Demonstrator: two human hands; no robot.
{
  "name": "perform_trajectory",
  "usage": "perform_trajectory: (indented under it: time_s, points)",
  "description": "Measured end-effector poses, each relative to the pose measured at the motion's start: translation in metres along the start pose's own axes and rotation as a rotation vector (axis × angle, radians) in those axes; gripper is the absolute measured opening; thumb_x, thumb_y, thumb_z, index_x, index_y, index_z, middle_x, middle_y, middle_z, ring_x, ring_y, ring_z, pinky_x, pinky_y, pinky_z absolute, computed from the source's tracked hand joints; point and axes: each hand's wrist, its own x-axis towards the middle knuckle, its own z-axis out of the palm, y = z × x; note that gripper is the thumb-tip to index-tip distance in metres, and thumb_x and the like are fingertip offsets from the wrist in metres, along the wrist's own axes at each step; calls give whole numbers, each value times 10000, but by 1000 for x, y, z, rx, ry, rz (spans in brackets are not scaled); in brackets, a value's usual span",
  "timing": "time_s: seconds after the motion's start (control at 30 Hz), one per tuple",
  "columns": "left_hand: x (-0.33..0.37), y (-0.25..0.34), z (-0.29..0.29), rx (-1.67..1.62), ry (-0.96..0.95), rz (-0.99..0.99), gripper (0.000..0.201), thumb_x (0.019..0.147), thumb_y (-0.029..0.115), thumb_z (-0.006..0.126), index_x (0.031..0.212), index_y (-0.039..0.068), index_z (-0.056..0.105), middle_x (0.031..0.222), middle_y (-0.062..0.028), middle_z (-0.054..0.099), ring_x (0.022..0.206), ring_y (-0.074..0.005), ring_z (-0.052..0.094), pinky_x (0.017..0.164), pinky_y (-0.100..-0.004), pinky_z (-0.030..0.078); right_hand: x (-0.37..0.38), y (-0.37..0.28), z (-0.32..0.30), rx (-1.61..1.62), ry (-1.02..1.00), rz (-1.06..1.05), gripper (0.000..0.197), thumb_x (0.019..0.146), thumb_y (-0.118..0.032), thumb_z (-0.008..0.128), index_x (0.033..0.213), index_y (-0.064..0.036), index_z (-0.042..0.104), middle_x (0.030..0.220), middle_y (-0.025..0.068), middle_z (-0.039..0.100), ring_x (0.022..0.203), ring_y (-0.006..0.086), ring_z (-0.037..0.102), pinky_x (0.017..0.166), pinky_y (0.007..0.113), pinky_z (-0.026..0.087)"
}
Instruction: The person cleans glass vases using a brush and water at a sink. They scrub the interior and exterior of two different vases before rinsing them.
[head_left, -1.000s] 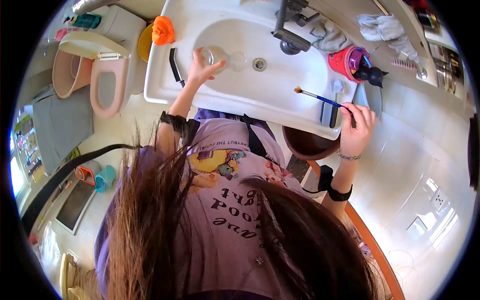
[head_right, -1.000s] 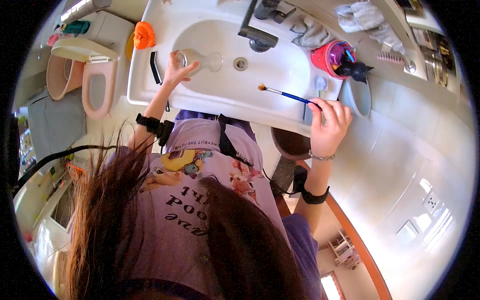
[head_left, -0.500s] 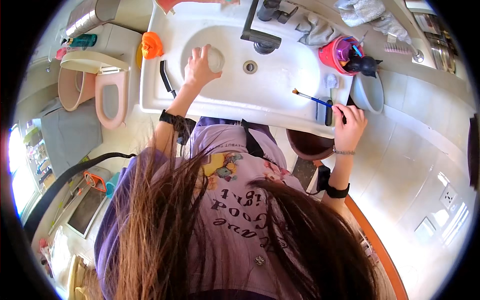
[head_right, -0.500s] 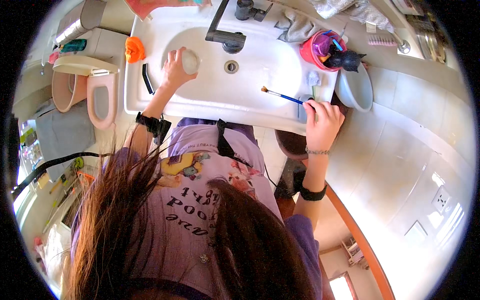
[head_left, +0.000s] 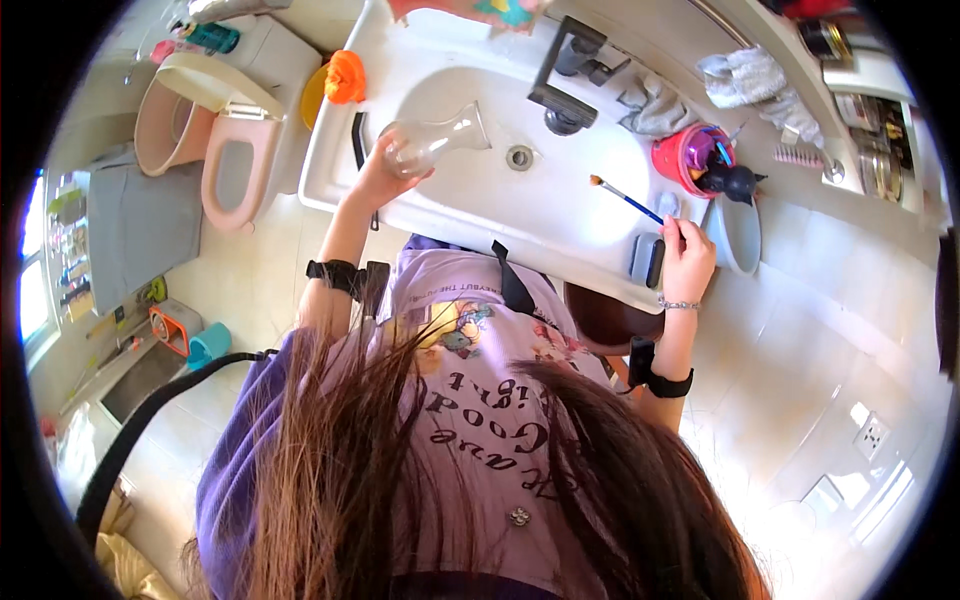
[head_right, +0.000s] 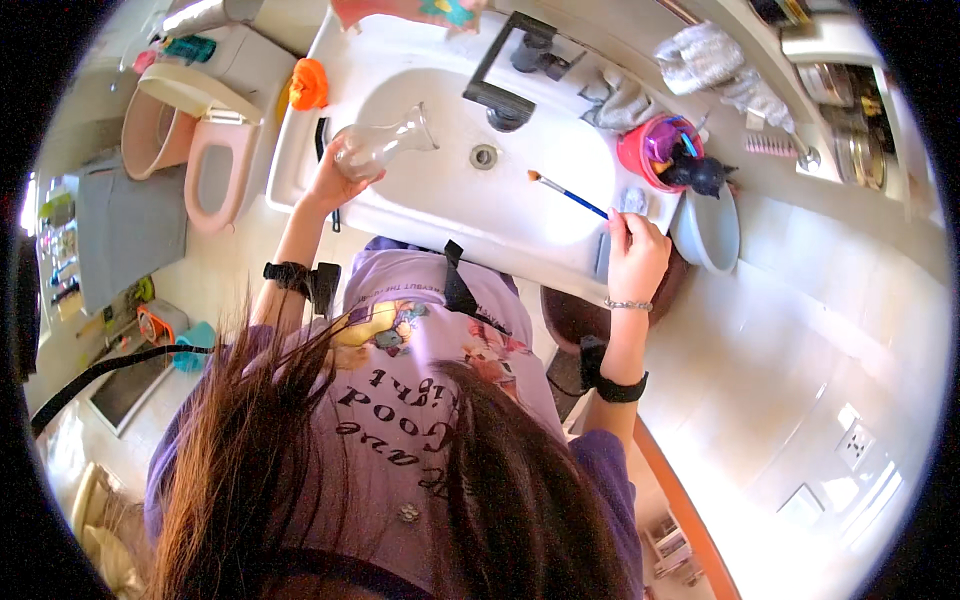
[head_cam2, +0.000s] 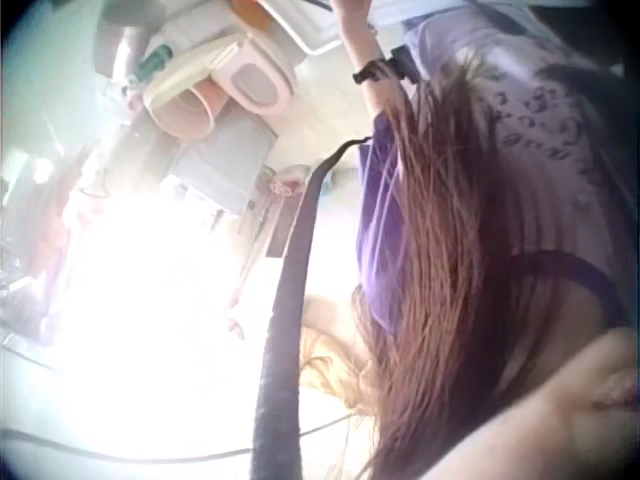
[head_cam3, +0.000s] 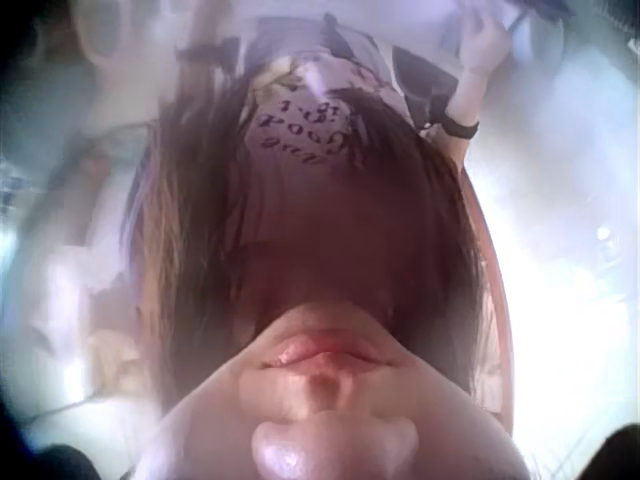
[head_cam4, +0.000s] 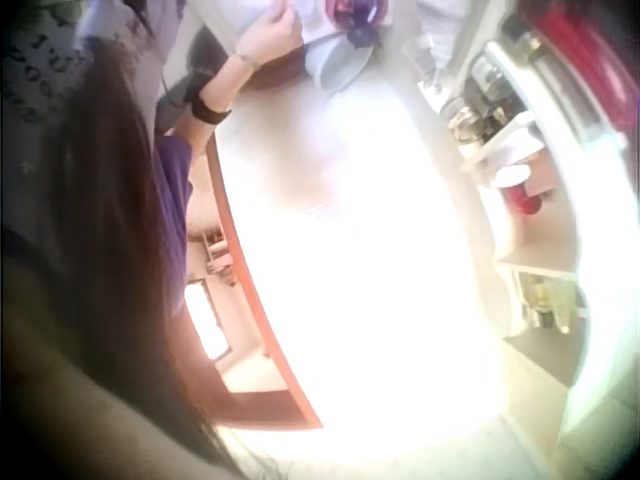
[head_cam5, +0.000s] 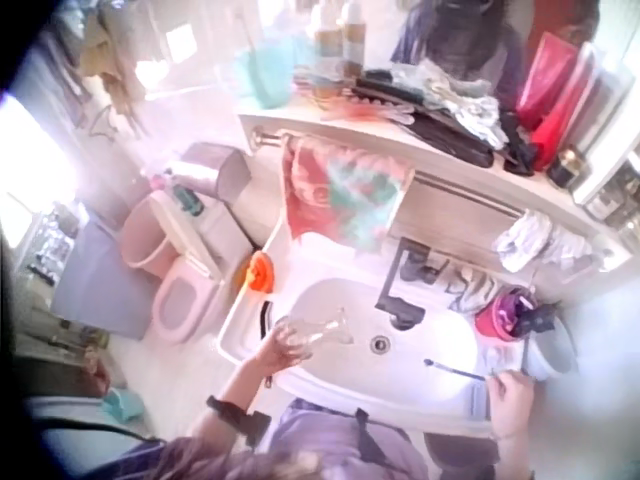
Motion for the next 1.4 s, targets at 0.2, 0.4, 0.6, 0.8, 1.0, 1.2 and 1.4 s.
perform_trajectory:
  time_s: [0.2, 0.4, 0.6, 0.8, 1.0, 1.2, 1.4]
  points:
    - [-57, 29, 43, -360, -561, 64, 726, 693, 537, 455, 1261, 148, 224, 1181, -148, 367, 1024, -370, 425, 585, -301, 516, 10, -19, 15, 337, 136, 91, 359, 868, -281, 359, 664, -4, 460, 558, 92, 492, 511, 177, 466, 477, 285, 337]
    - [-105, 51, 130, 46, -504, 632, 828, 657, 455, 560, 1270, 90, 139, 1168, -150, 349, 1002, -322, 447, 592, -345, 517, 28, -49, -1, 875, -259, 191, 367, 889, -326, 283, 603, -97, 252, 544, -19, 256, 503, 73, 268, 466, 206, 232]
    - [-140, 62, 165, 326, -325, 961, 954, 467, 250, 766, 1193, 9, 196, 1129, -128, 350, 1056, -216, 380, 848, -339, 348, 31, -44, -12, 1029, -189, 276, 192, 864, -248, 400, 835, -61, 433, 721, -11, 416, 708, 67, 418, 634, 201, 349]
    - [-142, 65, 170, 592, -281, 1235, 1090, 367, 262, 803, 1201, 23, 145, 1157, -150, 299, 1061, -243, 369, 854, -365, 354, 29, -77, -32, 1153, -191, 108, 183, 846, -224, 412, 771, -58, 404, 725, 12, 397, 666, 84, 365, 625, 188, 307]
    - [-141, 64, 177, 584, -314, 1245, 1088, 365, 283, 815, 1191, 19, 159, 1151, -181, 307, 1050, -252, 374, 841, -368, 361, 32, -103, -52, 1119, -207, 76, 319, 826, -393, 405, 754, -83, 381, 726, 30, 391, 663, 126, 388, 602, 246, 321]
    - [-144, 70, 182, 711, -246, 1243, 1073, 382, 336, 800, 1198, -7, 194, 1159, -135, 312, 1034, -220, 386, 849, -343, 350, 31, -121, -48, 1130, -15, 102, 464, 764, -549, 405, 778, -87, 366, 742, 41, 439, 679, 111, 394, 613, 220, 318]
    - [-146, 72, 184, 579, -316, 1097, 1044, 400, 325, 776, 1205, -11, 202, 1148, -117, 317, 1030, -207, 389, 842, -329, 349, 54, -74, -73, 1059, -106, 87, 347, 837, -415, 373, 758, -78, 384, 659, 18, 425, 553, 80, 361, 511, 174, 289]
